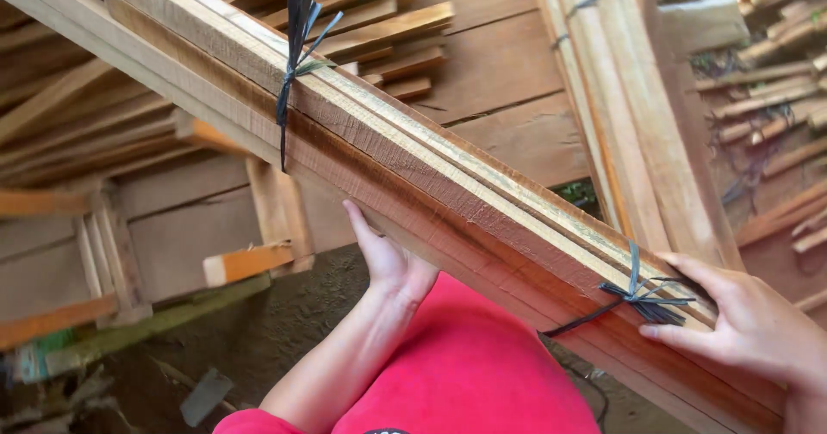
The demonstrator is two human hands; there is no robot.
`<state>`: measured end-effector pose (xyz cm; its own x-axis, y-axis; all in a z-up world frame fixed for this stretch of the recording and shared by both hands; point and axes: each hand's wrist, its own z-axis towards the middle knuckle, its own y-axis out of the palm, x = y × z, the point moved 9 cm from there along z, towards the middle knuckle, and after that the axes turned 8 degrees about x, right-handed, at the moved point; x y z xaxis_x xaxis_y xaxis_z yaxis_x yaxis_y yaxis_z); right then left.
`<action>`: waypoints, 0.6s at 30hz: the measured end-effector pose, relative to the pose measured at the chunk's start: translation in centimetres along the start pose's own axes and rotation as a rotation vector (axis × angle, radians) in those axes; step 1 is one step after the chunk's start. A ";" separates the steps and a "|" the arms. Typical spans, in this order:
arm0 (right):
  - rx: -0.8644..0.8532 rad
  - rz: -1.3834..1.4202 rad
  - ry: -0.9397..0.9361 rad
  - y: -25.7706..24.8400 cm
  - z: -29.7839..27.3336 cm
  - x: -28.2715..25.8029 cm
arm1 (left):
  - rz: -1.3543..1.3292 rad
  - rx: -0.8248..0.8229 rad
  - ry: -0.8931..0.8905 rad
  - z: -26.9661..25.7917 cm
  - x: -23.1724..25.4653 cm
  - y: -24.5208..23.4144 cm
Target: Bundling long strips of wood together using plastic ties.
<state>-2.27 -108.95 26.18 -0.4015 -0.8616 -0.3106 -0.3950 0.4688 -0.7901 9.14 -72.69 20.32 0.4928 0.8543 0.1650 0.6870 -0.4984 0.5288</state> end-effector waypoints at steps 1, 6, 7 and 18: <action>0.002 -0.010 0.019 0.2 -0.2 1.3 | 0.060 -0.009 0.000 0.9 -1.1 0.2; -0.052 0.098 0.135 2.1 -1.4 6.9 | 0.246 0.009 -0.051 3.8 -6.1 2.5; -0.107 0.099 0.189 3.4 -1.6 8.4 | 0.285 0.043 -0.058 4.2 -6.8 3.0; -0.194 0.444 0.440 6.8 4.2 15.0 | 0.492 0.124 -0.075 13.3 -12.3 12.0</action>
<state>-7.50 -119.49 13.97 -0.8452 -0.4372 -0.3073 -0.2394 0.8239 -0.5137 18.42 -91.16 13.57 0.8076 0.5034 0.3072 0.4198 -0.8566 0.3000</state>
